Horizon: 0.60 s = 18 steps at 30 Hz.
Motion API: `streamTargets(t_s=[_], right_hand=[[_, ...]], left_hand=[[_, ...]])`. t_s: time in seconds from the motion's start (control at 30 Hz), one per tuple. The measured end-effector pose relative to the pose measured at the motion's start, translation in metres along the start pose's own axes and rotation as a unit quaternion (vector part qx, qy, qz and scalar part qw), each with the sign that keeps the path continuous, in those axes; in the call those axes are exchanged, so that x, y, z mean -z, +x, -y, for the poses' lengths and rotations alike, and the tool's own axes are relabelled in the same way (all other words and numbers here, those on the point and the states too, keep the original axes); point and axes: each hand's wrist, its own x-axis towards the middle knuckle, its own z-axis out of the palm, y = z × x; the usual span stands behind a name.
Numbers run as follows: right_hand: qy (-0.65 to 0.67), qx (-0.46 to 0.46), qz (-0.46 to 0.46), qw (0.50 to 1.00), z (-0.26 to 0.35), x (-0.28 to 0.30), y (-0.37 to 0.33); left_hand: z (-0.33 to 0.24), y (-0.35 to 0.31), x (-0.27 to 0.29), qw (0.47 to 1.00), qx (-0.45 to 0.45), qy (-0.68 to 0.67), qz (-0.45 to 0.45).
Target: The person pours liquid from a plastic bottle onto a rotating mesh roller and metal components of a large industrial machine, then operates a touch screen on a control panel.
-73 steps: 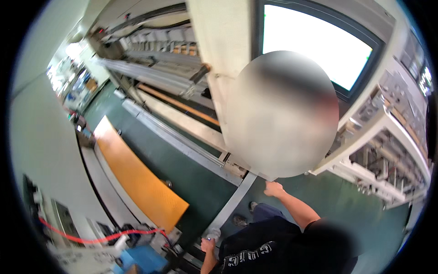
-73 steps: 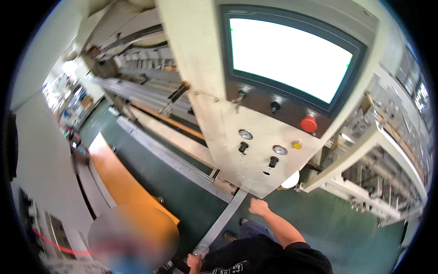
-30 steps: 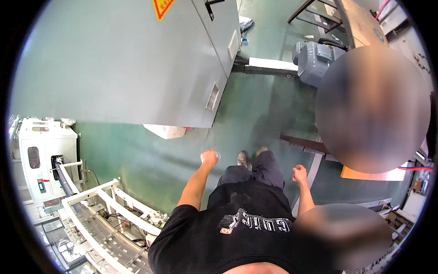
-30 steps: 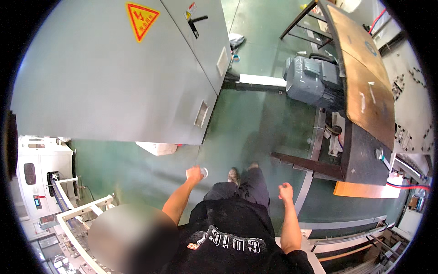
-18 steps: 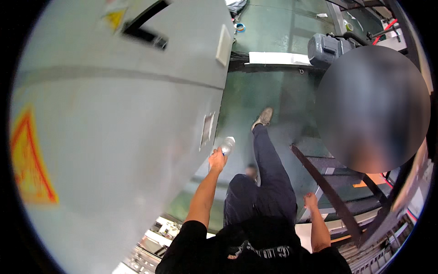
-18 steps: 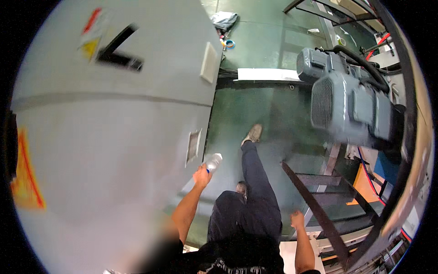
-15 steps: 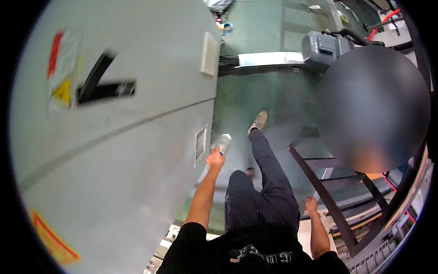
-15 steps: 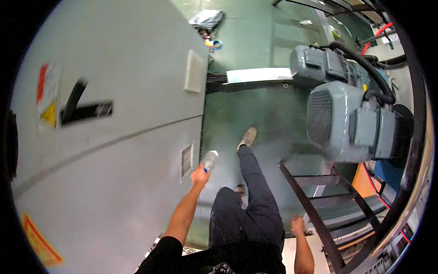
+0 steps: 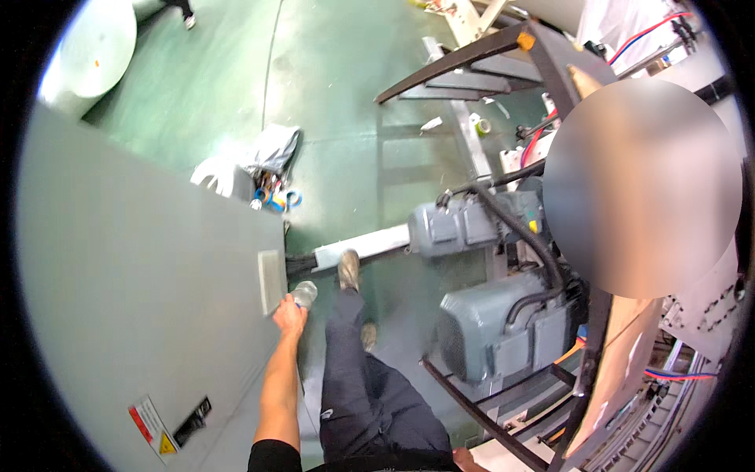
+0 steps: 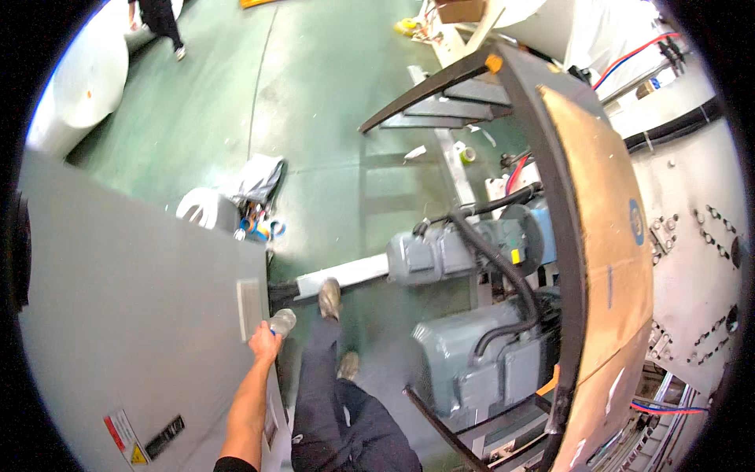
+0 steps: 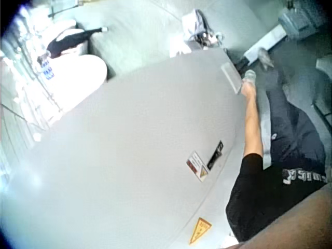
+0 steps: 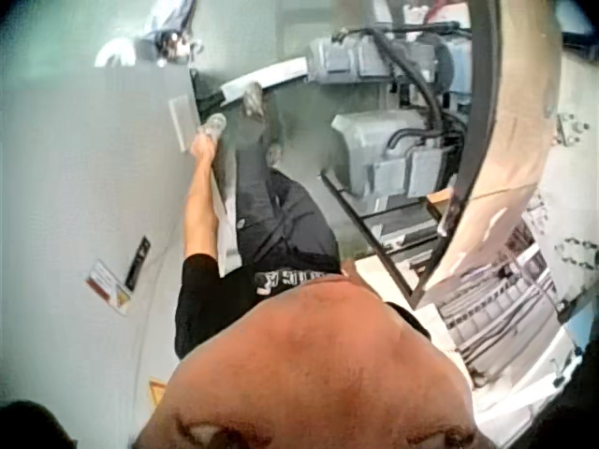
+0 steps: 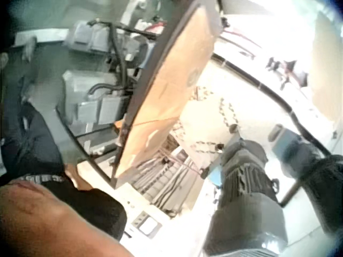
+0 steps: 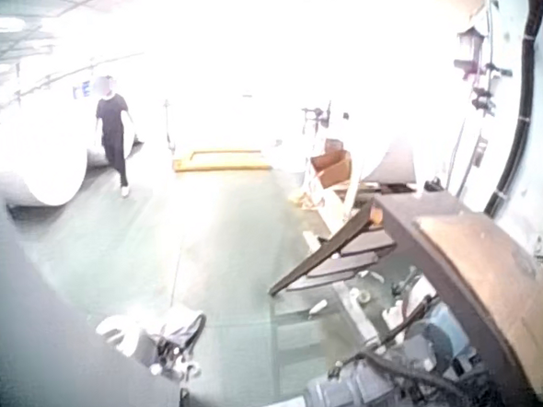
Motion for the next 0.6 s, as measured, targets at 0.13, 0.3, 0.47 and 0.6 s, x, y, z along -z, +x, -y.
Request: streamTargets(t_s=[0.13, 0.3, 0.47, 0.6], right_hand=[[0.168, -0.116, 0.003, 0.979, 0.086, 0.077, 0.009], [0.222, -0.148, -0.026, 0.963, 0.190, 0.212, 0.062], [0.292, -0.150, -0.056, 0.943, 0.314, 0.387, 0.129], [0.343, -0.150, -0.071, 0.924, 0.396, 0.500, 0.157]], left_hand=[[-0.025, 0.082, 0.066, 0.998, -0.042, 0.010, -0.037], [-0.071, 0.162, 0.122, 0.998, -0.052, 0.002, -0.033], [-0.077, 0.242, 0.172, 0.996, -0.025, 0.055, 0.066], [-0.120, 0.292, 0.263, 0.987, -0.040, 0.106, 0.114]])
